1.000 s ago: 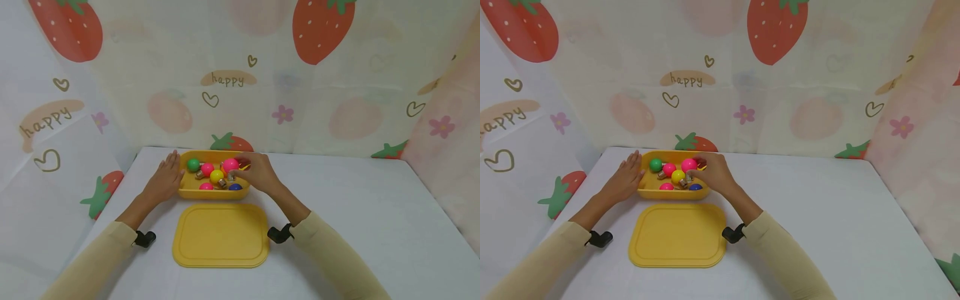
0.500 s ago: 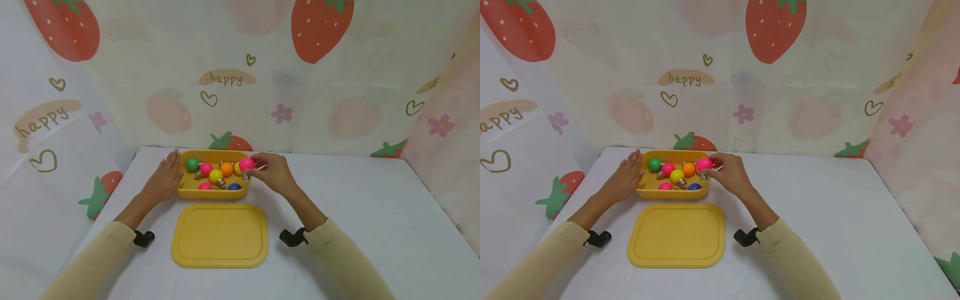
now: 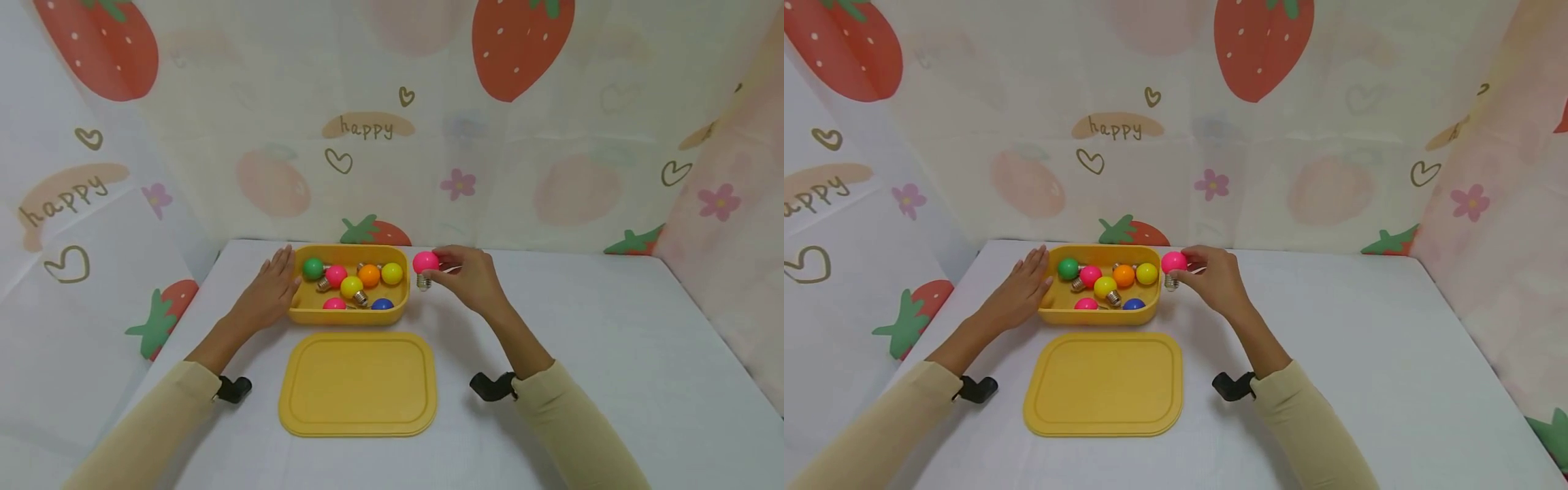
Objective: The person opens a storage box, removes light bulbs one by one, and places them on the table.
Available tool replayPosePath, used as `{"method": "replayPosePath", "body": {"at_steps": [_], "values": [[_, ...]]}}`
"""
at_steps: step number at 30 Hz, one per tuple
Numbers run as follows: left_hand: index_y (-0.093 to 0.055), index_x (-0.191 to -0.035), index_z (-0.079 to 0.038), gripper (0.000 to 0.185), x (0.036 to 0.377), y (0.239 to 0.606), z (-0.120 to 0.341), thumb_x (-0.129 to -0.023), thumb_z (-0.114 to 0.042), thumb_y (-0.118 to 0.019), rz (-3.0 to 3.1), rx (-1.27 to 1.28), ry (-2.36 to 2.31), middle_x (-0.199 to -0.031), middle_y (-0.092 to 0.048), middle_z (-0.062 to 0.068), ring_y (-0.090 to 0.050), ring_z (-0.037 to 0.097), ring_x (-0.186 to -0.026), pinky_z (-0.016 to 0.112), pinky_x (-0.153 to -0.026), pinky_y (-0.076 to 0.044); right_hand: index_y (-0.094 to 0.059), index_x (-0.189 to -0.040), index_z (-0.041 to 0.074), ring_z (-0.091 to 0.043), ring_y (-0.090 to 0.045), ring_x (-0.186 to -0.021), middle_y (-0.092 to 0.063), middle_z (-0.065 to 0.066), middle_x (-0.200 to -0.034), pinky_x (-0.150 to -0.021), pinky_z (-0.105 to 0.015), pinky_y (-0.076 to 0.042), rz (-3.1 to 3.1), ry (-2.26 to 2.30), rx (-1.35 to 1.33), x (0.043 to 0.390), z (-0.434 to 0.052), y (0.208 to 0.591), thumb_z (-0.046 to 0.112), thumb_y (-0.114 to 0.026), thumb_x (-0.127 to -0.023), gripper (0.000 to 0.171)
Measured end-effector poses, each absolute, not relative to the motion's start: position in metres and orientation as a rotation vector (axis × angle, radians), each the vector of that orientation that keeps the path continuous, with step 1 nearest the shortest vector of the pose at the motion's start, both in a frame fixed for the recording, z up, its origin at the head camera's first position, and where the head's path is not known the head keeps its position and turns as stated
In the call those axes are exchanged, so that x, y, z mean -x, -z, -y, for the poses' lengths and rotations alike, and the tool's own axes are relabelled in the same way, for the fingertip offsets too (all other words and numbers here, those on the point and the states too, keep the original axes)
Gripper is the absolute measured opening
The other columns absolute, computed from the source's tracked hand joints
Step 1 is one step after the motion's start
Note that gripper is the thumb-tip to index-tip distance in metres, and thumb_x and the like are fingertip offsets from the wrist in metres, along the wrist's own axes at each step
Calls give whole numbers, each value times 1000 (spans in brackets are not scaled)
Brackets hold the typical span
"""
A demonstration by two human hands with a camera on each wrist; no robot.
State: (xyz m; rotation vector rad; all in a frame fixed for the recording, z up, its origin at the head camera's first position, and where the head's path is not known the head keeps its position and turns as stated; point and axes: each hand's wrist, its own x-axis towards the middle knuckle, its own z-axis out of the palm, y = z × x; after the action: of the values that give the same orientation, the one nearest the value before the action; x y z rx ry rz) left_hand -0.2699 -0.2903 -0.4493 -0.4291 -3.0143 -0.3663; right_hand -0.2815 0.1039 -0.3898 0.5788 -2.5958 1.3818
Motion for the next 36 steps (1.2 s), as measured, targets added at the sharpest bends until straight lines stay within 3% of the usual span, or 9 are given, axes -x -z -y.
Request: {"method": "replayPosePath", "body": {"at_steps": [16,30,36], "values": [[-9,-157,11,66,270,452,290,-110,-28,-35,2997,443,462,-167,-7,27,-4,42,-154,56,-123,-4,-73,-121,5,-25,-72,-95,-76,-11,-107,-81,-37,-60,2616,-1411,-464,287,-126,406,23,-85,-85,43],[-7,-157,12,66,269,449,285,-111,-27,-34,3018,416,453,-167,-4,27,-2,42,-154,56,-123,-4,-74,-118,4,-25,-72,-95,-77,-11,-104,-73,-29,-57,2631,-1417,-415,295,-137,415,21,-86,-84,40],[-8,-157,12,65,268,451,286,-111,-27,-33,3012,412,466,-166,-5,28,-2,43,-154,57,-123,-4,-74,-118,4,-27,-71,-98,-76,-12,-106,-77,-34,-58,2671,-1430,-385,300,-139,423,22,-86,-84,40]]}}
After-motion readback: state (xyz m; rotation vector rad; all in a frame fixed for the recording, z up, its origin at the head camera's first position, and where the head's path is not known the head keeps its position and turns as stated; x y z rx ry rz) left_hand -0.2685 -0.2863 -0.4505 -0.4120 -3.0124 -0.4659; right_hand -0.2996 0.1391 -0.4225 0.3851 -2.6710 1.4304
